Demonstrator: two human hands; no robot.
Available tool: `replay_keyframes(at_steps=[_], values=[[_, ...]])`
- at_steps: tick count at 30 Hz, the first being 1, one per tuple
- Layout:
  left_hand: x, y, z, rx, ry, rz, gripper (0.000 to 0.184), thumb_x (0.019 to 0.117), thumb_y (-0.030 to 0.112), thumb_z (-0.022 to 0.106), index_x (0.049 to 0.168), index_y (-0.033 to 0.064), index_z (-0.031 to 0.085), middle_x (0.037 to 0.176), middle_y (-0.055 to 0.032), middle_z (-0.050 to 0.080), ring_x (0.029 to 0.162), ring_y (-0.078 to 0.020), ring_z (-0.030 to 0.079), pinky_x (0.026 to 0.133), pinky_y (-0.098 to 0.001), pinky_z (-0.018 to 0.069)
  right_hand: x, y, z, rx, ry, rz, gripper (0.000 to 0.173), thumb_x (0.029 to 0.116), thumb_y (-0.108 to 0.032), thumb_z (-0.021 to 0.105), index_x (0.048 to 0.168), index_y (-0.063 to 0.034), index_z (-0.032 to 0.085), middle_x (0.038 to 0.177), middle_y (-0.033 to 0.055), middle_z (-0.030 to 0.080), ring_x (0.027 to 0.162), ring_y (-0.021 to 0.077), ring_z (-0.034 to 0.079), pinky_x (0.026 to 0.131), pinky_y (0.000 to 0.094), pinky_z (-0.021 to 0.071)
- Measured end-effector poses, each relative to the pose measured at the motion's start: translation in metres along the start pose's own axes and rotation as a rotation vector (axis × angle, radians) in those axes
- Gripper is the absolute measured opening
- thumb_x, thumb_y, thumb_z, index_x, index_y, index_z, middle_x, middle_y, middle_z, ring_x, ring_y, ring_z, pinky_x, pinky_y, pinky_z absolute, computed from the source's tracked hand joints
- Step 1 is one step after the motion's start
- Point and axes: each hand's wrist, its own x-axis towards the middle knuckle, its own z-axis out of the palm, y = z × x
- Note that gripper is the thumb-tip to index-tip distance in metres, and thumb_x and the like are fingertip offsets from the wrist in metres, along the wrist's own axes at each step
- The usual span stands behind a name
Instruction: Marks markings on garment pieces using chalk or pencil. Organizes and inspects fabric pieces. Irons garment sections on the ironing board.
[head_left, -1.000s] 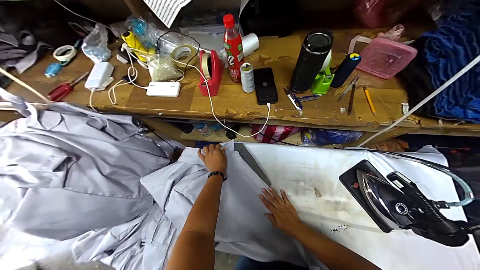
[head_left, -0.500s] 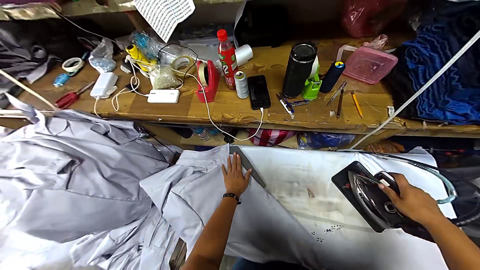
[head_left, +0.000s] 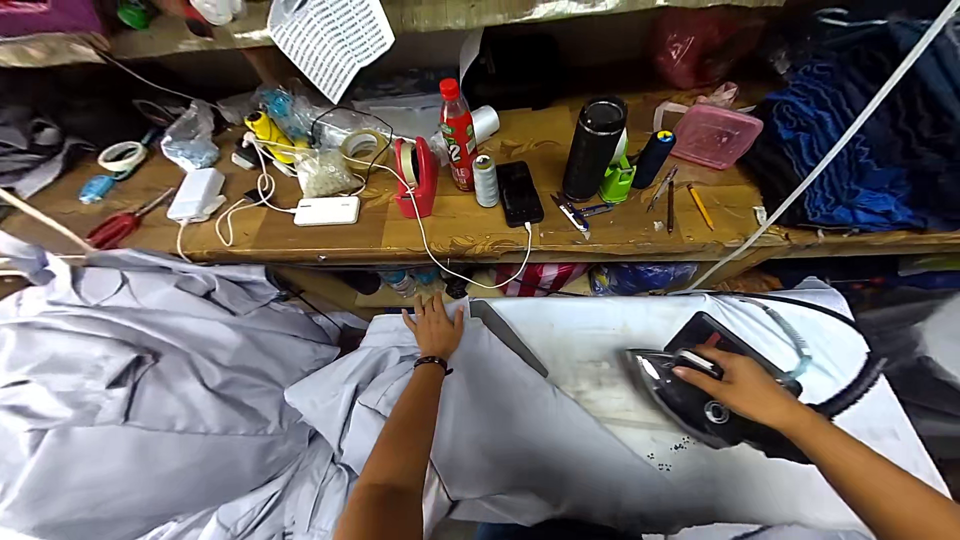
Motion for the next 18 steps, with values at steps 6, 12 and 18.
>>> replay_keyframes(at_steps=[6, 12, 18], values=[[0.025, -0.006, -0.025, 0.042, -0.195, 0.061, 0.048, 0.1001, 0.051, 0.057, 0.119, 0.0085, 0.071, 0.123, -0.0172, 0.07, 0.128, -0.0391, 0.055, 0.113, -0.0634, 0.0295, 0.033, -0.132, 0.088, -0.03, -0.221, -0.029, 0.055, 0.099, -0.058, 0.057, 0.118, -0.0074, 0.065, 0.092, 0.0171, 0.069, 0.088, 0.0355, 0.069, 0.078, 0.0594, 0.0533], [0.034, -0.017, -0.031, 0.014, -0.287, 0.077, 0.035, 0.1022, 0.035, 0.061, 0.116, 0.0051, 0.072, 0.117, -0.023, 0.071, 0.121, -0.042, 0.061, 0.108, -0.0622, 0.039, 0.089, -0.246, 0.15, -0.089, -0.277, -0.017, 0.062, 0.1007, -0.063, 0.05, 0.126, -0.0078, 0.062, 0.107, 0.0195, 0.07, 0.104, 0.0383, 0.068, 0.087, 0.0603, 0.0518], [0.023, -0.023, -0.031, -0.092, -0.239, -0.014, 0.034, 0.1027, 0.035, 0.061, 0.113, 0.0054, 0.073, 0.113, -0.0233, 0.072, 0.118, -0.0433, 0.062, 0.107, -0.0646, 0.0382, 0.091, -0.241, 0.159, -0.098, -0.232, 0.032, 0.063, 0.0998, -0.065, 0.05, 0.123, -0.0084, 0.063, 0.101, 0.0184, 0.07, 0.099, 0.0377, 0.069, 0.083, 0.06, 0.0522]])
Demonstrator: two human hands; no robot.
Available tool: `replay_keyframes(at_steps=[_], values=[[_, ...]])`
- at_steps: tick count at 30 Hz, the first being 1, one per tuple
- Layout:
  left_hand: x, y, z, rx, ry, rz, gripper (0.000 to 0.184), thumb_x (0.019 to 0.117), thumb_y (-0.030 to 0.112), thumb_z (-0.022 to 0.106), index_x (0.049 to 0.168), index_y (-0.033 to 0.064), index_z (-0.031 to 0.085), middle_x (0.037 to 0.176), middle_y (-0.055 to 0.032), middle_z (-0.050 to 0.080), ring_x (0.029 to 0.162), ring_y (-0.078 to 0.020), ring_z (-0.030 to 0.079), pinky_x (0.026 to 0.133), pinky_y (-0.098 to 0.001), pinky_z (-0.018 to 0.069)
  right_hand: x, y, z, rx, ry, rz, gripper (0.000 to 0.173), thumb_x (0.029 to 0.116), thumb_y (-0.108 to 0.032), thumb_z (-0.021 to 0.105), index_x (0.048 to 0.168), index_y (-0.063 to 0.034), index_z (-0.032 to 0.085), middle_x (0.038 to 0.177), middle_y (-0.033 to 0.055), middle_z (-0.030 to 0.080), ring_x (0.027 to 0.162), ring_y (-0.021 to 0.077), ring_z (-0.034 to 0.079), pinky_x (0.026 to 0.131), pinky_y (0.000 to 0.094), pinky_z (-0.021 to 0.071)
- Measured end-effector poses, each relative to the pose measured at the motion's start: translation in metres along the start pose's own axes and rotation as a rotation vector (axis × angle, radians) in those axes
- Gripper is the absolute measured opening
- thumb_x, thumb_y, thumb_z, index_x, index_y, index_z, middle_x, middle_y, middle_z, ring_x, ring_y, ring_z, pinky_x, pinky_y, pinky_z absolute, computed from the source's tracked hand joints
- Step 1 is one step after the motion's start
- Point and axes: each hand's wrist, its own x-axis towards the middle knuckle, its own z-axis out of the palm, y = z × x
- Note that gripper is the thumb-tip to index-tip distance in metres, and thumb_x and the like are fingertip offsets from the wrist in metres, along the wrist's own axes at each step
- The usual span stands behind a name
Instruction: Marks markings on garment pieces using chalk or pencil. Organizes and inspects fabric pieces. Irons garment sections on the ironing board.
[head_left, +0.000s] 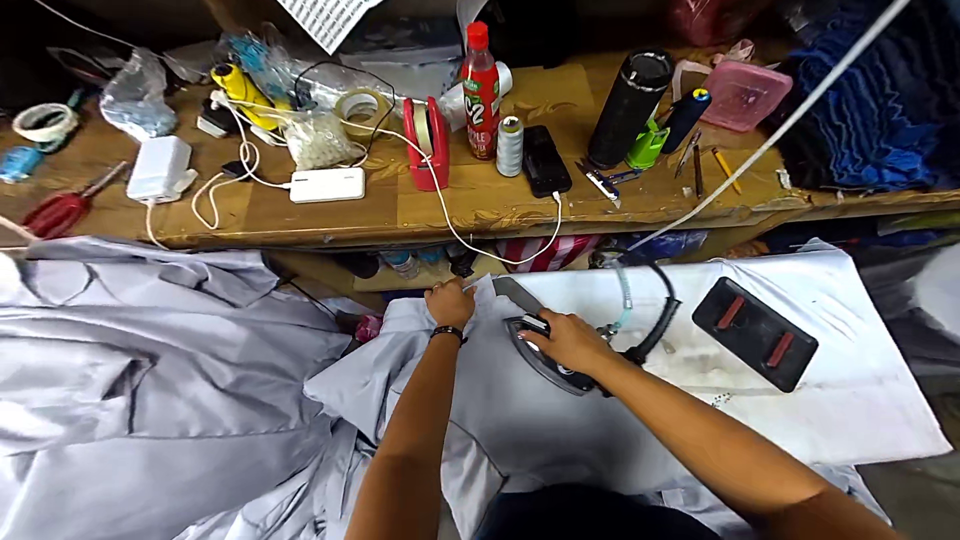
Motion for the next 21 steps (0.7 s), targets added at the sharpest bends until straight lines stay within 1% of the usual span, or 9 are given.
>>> replay_keyframes(at_steps=[2, 4, 6, 8, 11, 13, 15, 17, 21], values=[[-0.002, -0.002, 0.003, -0.026, 0.012, -0.002, 0.033, 0.1028, 0.035, 0.06, 0.113, 0.006, 0.073, 0.113, -0.0232, 0.072, 0.117, -0.0431, 0.063, 0.105, -0.0645, 0.0398, -0.011, 0.014, 0.003, 0.005, 0.008, 0.015, 0.061, 0.0996, -0.064, 0.051, 0.118, -0.0079, 0.064, 0.095, 0.0174, 0.069, 0.093, 0.0367, 0.068, 0.079, 0.0589, 0.052], [-0.002, -0.004, 0.004, -0.028, -0.001, 0.001, 0.034, 0.1033, 0.036, 0.059, 0.114, 0.007, 0.072, 0.113, -0.0226, 0.072, 0.118, -0.0425, 0.062, 0.104, -0.0631, 0.0411, -0.013, 0.015, 0.002, 0.024, 0.01, 0.039, 0.06, 0.0995, -0.065, 0.05, 0.117, -0.0092, 0.064, 0.093, 0.0155, 0.067, 0.091, 0.0345, 0.067, 0.078, 0.0571, 0.0512], [0.003, -0.001, 0.0, -0.007, -0.069, -0.039, 0.036, 0.1036, 0.039, 0.057, 0.118, 0.0089, 0.072, 0.118, -0.0201, 0.072, 0.123, -0.0393, 0.061, 0.109, -0.06, 0.0383, -0.006, 0.003, 0.0, 0.069, 0.046, 0.064, 0.059, 0.0992, -0.064, 0.053, 0.116, -0.0092, 0.065, 0.093, 0.0156, 0.068, 0.092, 0.0345, 0.067, 0.08, 0.0576, 0.0511], [0.006, 0.0, -0.002, -0.029, -0.077, -0.041, 0.036, 0.1038, 0.038, 0.057, 0.119, 0.0085, 0.072, 0.119, -0.0188, 0.072, 0.125, -0.0386, 0.06, 0.11, -0.0598, 0.0358, 0.009, -0.017, -0.002, 0.104, 0.114, 0.071, 0.056, 0.0989, -0.062, 0.057, 0.113, -0.008, 0.066, 0.089, 0.0164, 0.068, 0.089, 0.0359, 0.067, 0.078, 0.0588, 0.0516], [-0.001, -0.008, -0.005, -0.209, 0.12, 0.038, 0.038, 0.1067, 0.032, 0.051, 0.123, 0.0027, 0.068, 0.125, -0.0231, 0.067, 0.128, -0.0455, 0.054, 0.109, -0.0691, 0.0304, 0.038, -0.052, -0.008, 0.107, 0.167, 0.05, 0.058, 0.0999, -0.059, 0.057, 0.115, -0.0046, 0.066, 0.095, 0.0206, 0.069, 0.093, 0.04, 0.068, 0.079, 0.0622, 0.0522], [-0.013, -0.016, -0.01, -0.26, 0.287, 0.103, 0.045, 0.1091, 0.038, 0.041, 0.131, 0.005, 0.062, 0.133, -0.0234, 0.061, 0.13, -0.0465, 0.051, 0.105, -0.0724, 0.0322, 0.055, -0.072, -0.019, 0.117, 0.144, 0.051, 0.06, 0.101, -0.059, 0.055, 0.124, -0.0043, 0.065, 0.107, 0.0225, 0.07, 0.104, 0.0413, 0.068, 0.085, 0.0636, 0.0519], [-0.028, -0.023, -0.015, -0.283, 0.403, 0.137, 0.049, 0.1095, 0.041, 0.036, 0.136, 0.0078, 0.059, 0.136, -0.0222, 0.059, 0.13, -0.0455, 0.05, 0.103, -0.072, 0.0342, 0.07, -0.086, -0.025, 0.104, 0.145, 0.046, 0.06, 0.1015, -0.059, 0.054, 0.125, -0.0041, 0.065, 0.111, 0.0233, 0.07, 0.108, 0.0422, 0.067, 0.087, 0.0643, 0.0516], [-0.047, -0.03, -0.019, -0.304, 0.462, 0.154, 0.048, 0.109, 0.039, 0.037, 0.135, 0.0067, 0.061, 0.134, -0.0219, 0.06, 0.129, -0.0451, 0.051, 0.103, -0.0712, 0.034, 0.079, -0.091, -0.026, 0.075, 0.14, 0.039, 0.061, 0.1024, -0.059, 0.052, 0.13, -0.0053, 0.063, 0.115, 0.0224, 0.07, 0.112, 0.0409, 0.067, 0.089, 0.063, 0.0521], [-0.105, -0.048, -0.006, -0.348, 0.512, 0.201, 0.045, 0.1061, 0.031, 0.04, 0.126, 0.0002, 0.066, 0.129, -0.0222, 0.065, 0.126, -0.0439, 0.055, 0.105, -0.0657, 0.0372, 0.077, -0.083, -0.032, 0.085, 0.113, 0.045, 0.064, 0.1031, -0.059, 0.05, 0.136, -0.0055, 0.059, 0.122, 0.0224, 0.068, 0.117, 0.04, 0.065, 0.093, 0.062, 0.0517]])
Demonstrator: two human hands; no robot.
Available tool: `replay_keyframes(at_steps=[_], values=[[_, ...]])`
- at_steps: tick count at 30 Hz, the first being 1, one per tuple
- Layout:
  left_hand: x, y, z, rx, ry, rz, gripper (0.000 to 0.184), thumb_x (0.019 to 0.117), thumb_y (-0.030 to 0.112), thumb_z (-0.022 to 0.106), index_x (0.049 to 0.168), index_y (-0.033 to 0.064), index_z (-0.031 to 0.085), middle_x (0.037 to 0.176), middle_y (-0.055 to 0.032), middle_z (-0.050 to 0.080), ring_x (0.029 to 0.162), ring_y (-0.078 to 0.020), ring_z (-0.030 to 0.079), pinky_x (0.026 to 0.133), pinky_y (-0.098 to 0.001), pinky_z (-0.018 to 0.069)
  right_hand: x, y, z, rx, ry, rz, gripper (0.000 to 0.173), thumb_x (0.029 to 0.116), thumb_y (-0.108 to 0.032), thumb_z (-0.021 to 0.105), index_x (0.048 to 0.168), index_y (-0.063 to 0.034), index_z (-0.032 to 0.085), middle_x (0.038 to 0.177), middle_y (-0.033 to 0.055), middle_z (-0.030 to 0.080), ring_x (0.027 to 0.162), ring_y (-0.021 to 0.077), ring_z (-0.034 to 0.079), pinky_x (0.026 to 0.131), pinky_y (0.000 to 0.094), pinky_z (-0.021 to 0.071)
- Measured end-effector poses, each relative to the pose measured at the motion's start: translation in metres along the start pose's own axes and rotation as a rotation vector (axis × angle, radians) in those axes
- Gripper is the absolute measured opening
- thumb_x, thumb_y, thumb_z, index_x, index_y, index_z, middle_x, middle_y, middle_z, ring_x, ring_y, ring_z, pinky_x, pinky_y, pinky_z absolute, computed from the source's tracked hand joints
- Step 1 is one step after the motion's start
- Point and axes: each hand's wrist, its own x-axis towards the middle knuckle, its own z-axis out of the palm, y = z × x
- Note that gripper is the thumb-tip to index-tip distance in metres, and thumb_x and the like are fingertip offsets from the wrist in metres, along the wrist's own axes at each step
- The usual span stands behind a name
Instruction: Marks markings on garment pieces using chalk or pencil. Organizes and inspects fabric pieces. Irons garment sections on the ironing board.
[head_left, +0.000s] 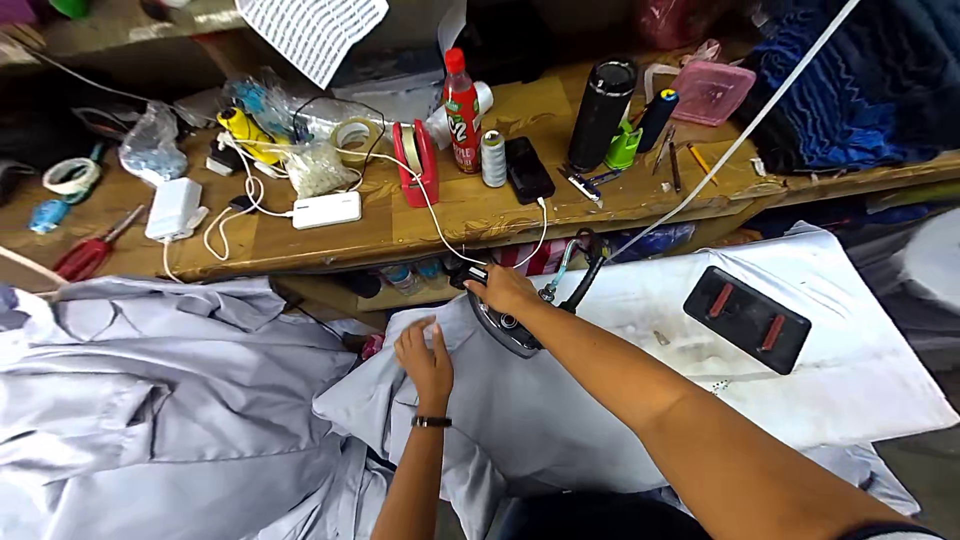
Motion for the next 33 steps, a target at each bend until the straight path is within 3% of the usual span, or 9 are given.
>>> replay_keyframes(at_steps=[4, 7, 14, 17, 21, 24, 28, 31, 33], values=[[-0.061, 0.002, 0.005, -0.086, 0.027, -0.004, 0.042, 0.1042, 0.024, 0.042, 0.119, -0.0055, 0.067, 0.122, -0.0246, 0.067, 0.119, -0.0411, 0.06, 0.108, -0.057, 0.0397, -0.01, 0.028, 0.003, 0.024, 0.076, -0.02, 0.058, 0.1024, -0.056, 0.055, 0.127, -0.0035, 0.064, 0.109, 0.0239, 0.07, 0.105, 0.0423, 0.068, 0.082, 0.0643, 0.0532], [-0.087, 0.019, 0.026, -0.104, -0.008, -0.026, 0.042, 0.1042, 0.024, 0.041, 0.121, -0.0053, 0.067, 0.123, -0.024, 0.067, 0.12, -0.0403, 0.06, 0.108, -0.0557, 0.0408, -0.023, 0.052, -0.003, 0.024, 0.044, -0.001, 0.058, 0.102, -0.057, 0.055, 0.126, -0.0046, 0.064, 0.109, 0.0232, 0.07, 0.105, 0.0416, 0.068, 0.084, 0.0641, 0.0527], [-0.089, 0.049, 0.102, -0.024, -0.125, -0.016, 0.052, 0.1057, 0.032, 0.039, 0.141, -0.0011, 0.057, 0.149, -0.0234, 0.053, 0.139, -0.0439, 0.048, 0.114, -0.0608, 0.0356, -0.061, 0.131, -0.025, -0.018, -0.062, 0.01, 0.061, 0.102, -0.061, 0.051, 0.123, -0.0037, 0.062, 0.109, 0.0223, 0.068, 0.105, 0.0395, 0.067, 0.088, 0.0611, 0.051], [-0.087, 0.051, 0.124, 0.085, -0.164, -0.069, 0.055, 0.1057, 0.038, 0.038, 0.148, 0.0062, 0.053, 0.157, -0.0221, 0.044, 0.142, -0.0477, 0.042, 0.108, -0.0677, 0.0352, -0.078, 0.181, -0.049, 0.004, -0.108, 0.048, 0.062, 0.1025, -0.06, 0.051, 0.124, -0.0032, 0.06, 0.103, 0.0211, 0.066, 0.09, 0.035, 0.066, 0.08, 0.056, 0.0521], [-0.095, 0.038, 0.138, 0.201, -0.123, -0.033, 0.056, 0.1045, 0.041, 0.037, 0.148, 0.0116, 0.055, 0.159, -0.0193, 0.043, 0.144, -0.0469, 0.041, 0.109, -0.0697, 0.0319, -0.106, 0.262, -0.102, 0.062, -0.059, 0.168, 0.062, 0.1019, -0.061, 0.052, 0.125, -0.0041, 0.061, 0.089, 0.0179, 0.062, 0.069, 0.029, 0.06, 0.068, 0.0501, 0.0514], [-0.101, 0.034, 0.142, 0.289, -0.121, 0.016, 0.061, 0.1027, 0.047, 0.034, 0.151, 0.0132, 0.051, 0.16, -0.0181, 0.041, 0.145, -0.0445, 0.04, 0.112, -0.0669, 0.0308, -0.122, 0.331, -0.14, 0.078, 0.077, 0.25, 0.06, 0.0994, -0.059, 0.059, 0.115, -0.0016, 0.066, 0.084, 0.0198, 0.063, 0.066, 0.0311, 0.06, 0.066, 0.0527, 0.0512], [-0.101, 0.034, 0.145, 0.345, -0.09, -0.001, 0.067, 0.1018, 0.054, 0.029, 0.151, 0.0138, 0.051, 0.16, -0.0175, 0.042, 0.145, -0.043, 0.04, 0.113, -0.0657, 0.0295, -0.126, 0.401, -0.176, 0.064, 0.174, 0.232, 0.052, 0.0976, -0.052, 0.066, 0.101, -0.0001, 0.071, 0.087, 0.0243, 0.067, 0.08, 0.0412, 0.066, 0.072, 0.0641, 0.05], [-0.1, 0.032, 0.146, 0.373, -0.079, -0.012, 0.072, 0.0996, 0.06, 0.027, 0.151, 0.0149, 0.051, 0.159, -0.0168, 0.043, 0.143, -0.0417, 0.042, 0.111, -0.0642, 0.0309, -0.114, 0.443, -0.186, 0.06, 0.165, 0.265, 0.054, 0.0975, -0.056, 0.064, 0.096, -0.0023, 0.068, 0.078, 0.0191, 0.063, 0.066, 0.0327, 0.061, 0.063, 0.0553, 0.0497], [-0.1, 0.033, 0.145, 0.384, -0.077, -0.017, 0.074, 0.0988, 0.062, 0.026, 0.15, 0.0151, 0.052, 0.158, -0.0164, 0.045, 0.143, -0.0404, 0.043, 0.11, -0.063, 0.0317, -0.107, 0.459, -0.188, 0.125, 0.125, 0.281, 0.056, 0.0979, -0.057, 0.063, 0.103, -0.0017, 0.068, 0.072, 0.0149, 0.057, 0.055, 0.0249, 0.052, 0.056, 0.0473, 0.047]])
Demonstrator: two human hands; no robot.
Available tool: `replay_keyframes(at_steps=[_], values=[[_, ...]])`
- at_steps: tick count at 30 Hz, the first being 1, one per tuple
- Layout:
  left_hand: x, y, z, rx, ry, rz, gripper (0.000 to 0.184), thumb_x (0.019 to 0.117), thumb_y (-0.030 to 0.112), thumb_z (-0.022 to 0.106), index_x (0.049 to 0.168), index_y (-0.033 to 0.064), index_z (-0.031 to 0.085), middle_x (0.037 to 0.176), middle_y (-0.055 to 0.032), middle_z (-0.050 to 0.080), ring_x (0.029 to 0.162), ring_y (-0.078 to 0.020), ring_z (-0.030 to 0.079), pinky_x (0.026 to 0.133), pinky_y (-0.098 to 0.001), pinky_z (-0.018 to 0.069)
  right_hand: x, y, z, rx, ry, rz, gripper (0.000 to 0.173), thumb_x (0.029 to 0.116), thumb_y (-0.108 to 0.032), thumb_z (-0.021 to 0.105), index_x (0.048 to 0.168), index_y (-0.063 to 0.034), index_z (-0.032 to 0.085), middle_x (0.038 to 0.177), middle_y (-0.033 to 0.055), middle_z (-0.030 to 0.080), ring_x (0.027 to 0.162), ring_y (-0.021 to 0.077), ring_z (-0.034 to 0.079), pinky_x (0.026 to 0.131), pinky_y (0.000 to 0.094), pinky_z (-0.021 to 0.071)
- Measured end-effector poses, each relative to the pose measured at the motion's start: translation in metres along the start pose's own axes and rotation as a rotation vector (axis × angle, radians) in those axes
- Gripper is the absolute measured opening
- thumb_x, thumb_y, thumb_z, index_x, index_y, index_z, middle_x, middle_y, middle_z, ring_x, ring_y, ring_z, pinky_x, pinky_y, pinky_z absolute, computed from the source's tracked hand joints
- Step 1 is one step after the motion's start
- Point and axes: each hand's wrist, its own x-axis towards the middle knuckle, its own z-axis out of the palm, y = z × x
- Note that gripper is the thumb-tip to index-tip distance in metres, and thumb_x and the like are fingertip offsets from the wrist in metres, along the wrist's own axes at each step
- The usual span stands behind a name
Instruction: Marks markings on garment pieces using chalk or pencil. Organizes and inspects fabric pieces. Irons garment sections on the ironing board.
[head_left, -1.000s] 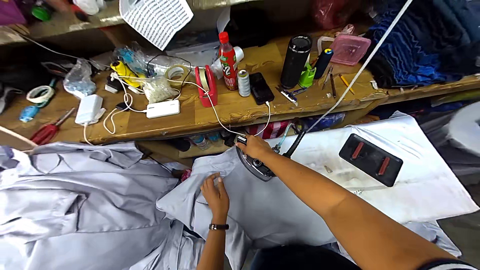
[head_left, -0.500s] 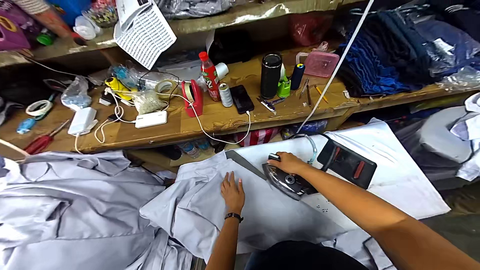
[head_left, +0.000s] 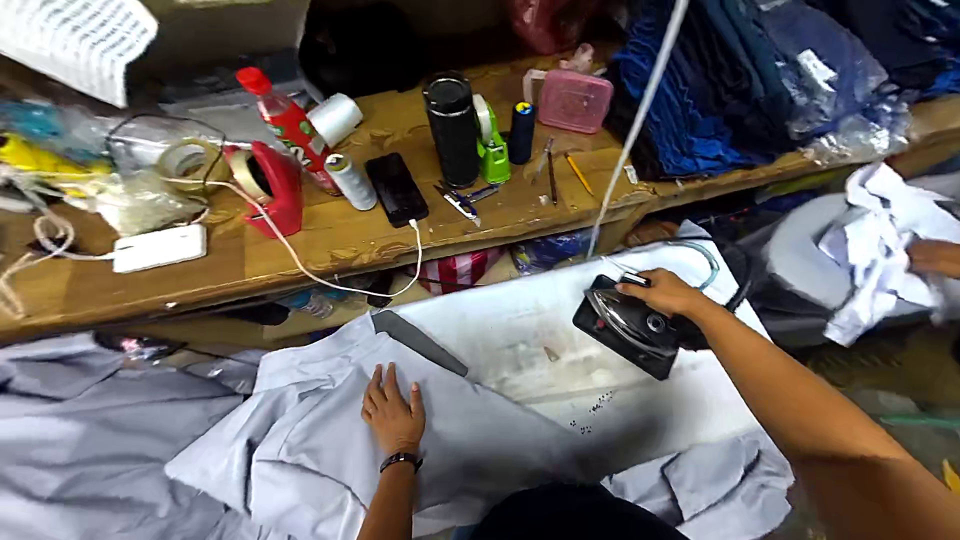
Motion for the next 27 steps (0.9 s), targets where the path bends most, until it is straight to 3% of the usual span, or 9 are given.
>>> replay_keyframes(at_steps=[4, 5, 6, 8, 12, 15, 18, 22, 27], values=[[-0.001, 0.001, 0.001, 0.015, 0.016, -0.011, 0.076, 0.0962, 0.064, 0.028, 0.147, 0.0141, 0.055, 0.156, -0.0168, 0.048, 0.141, -0.0403, 0.046, 0.111, -0.0621, 0.0328, -0.004, 0.0, -0.003, -0.119, -0.001, -0.04, 0.069, 0.1004, -0.067, 0.047, 0.119, -0.0041, 0.066, 0.085, 0.0169, 0.065, 0.069, 0.03, 0.063, 0.067, 0.0531, 0.0529], [-0.001, 0.001, 0.001, 0.023, 0.014, -0.015, 0.077, 0.0959, 0.065, 0.028, 0.148, 0.0147, 0.055, 0.155, -0.0164, 0.048, 0.14, -0.0398, 0.047, 0.111, -0.0614, 0.0333, -0.008, -0.008, -0.003, -0.199, 0.095, -0.079, 0.074, 0.0995, -0.07, 0.043, 0.122, -0.0045, 0.067, 0.1, 0.0227, 0.069, 0.087, 0.0393, 0.068, 0.079, 0.0627, 0.0528], [0.0, 0.002, 0.001, 0.03, 0.017, -0.016, 0.078, 0.0953, 0.066, 0.028, 0.147, 0.0145, 0.055, 0.155, -0.0166, 0.049, 0.14, -0.0398, 0.047, 0.11, -0.0612, 0.0338, -0.01, -0.022, -0.001, -0.24, 0.209, -0.15, 0.075, 0.0988, -0.069, 0.043, 0.127, -0.003, 0.066, 0.118, 0.0284, 0.066, 0.108, 0.0474, 0.064, 0.092, 0.069, 0.0471], [-0.001, 0.004, 0.001, 0.04, 0.012, -0.023, 0.08, 0.0946, 0.067, 0.028, 0.147, 0.0141, 0.055, 0.155, -0.0168, 0.048, 0.14, -0.0397, 0.047, 0.111, -0.0608, 0.0337, -0.004, -0.065, 0.011, -0.175, 0.4, -0.332, 0.069, 0.0981, -0.058, 0.051, 0.128, 0.0029, 0.066, 0.134, 0.0345, 0.057, 0.127, 0.0526, 0.053, 0.106, 0.0677, 0.0405], [0.0, 0.006, 0.002, 0.057, 0.023, -0.023, 0.082, 0.0931, 0.069, 0.027, 0.145, 0.0131, 0.057, 0.154, -0.0173, 0.05, 0.138, -0.0399, 0.049, 0.11, -0.0607, 0.0349, 0.022, -0.205, 0.062, 0.099, 0.334, -0.49, 0.057, 0.0955, -0.035, 0.072, 0.133, 0.0057, 0.06, 0.136, 0.0312, 0.056, 0.125, 0.0441, 0.057, 0.105, 0.0578, 0.0486], [0.0, 0.007, 0.003, 0.065, 0.038, -0.031, 0.083, 0.0918, 0.07, 0.027, 0.144, 0.0139, 0.059, 0.153, -0.0163, 0.051, 0.137, -0.0399, 0.05, 0.109, -0.0608, 0.0355, 0.061, -0.303, 0.105, 0.145, 0.326, -0.48, 0.081, 0.0851, -0.051, 0.078, 0.14, 0.0044, 0.055, 0.14, 0.0311, 0.053, 0.129, 0.0469, 0.053, 0.105, 0.0601, 0.0462], [0.0, 0.008, 0.002, 0.071, 0.045, -0.032, 0.085, 0.0903, 0.071, 0.028, 0.142, 0.0128, 0.061, 0.151, -0.0174, 0.053, 0.136, -0.0415, 0.052, 0.108, -0.0615, 0.0368, 0.097, -0.373, 0.131, 0.092, 0.324, -0.325, 0.109, 0.0758, -0.066, 0.08, 0.148, 0.0077, 0.044, 0.153, 0.033, 0.039, 0.141, 0.0501, 0.039, 0.11, 0.0634, 0.0376], [0.0, 0.005, 0.006, 0.091, 0.065, -0.033, 0.085, 0.0904, 0.073, 0.026, 0.141, 0.015, 0.061, 0.15, -0.0158, 0.054, 0.135, -0.038, 0.053, 0.108, -0.059, 0.037, 0.129, -0.411, 0.159, 0.051, 0.403, -0.162, 0.12, 0.0686, -0.068, 0.083, 0.152, 0.0061, 0.038, 0.157, 0.0294, 0.035, 0.145, 0.0455, 0.035, 0.112, 0.0581, 0.0359], [-0.002, 0.005, 0.008, 0.098, 0.072, -0.035, 0.085, 0.0901, 0.073, 0.026, 0.141, 0.0163, 0.062, 0.15, -0.0147, 0.055, 0.135, -0.0369, 0.053, 0.109, -0.0572, 0.0366, 0.142, -0.424, 0.167, 0.038, 0.444, -0.093, 0.11, 0.0667, -0.06, 0.087, 0.145, 0.0041, 0.045, 0.154, 0.0257, 0.038, 0.142, 0.0411, 0.039, 0.108, 0.0545, 0.0393]])
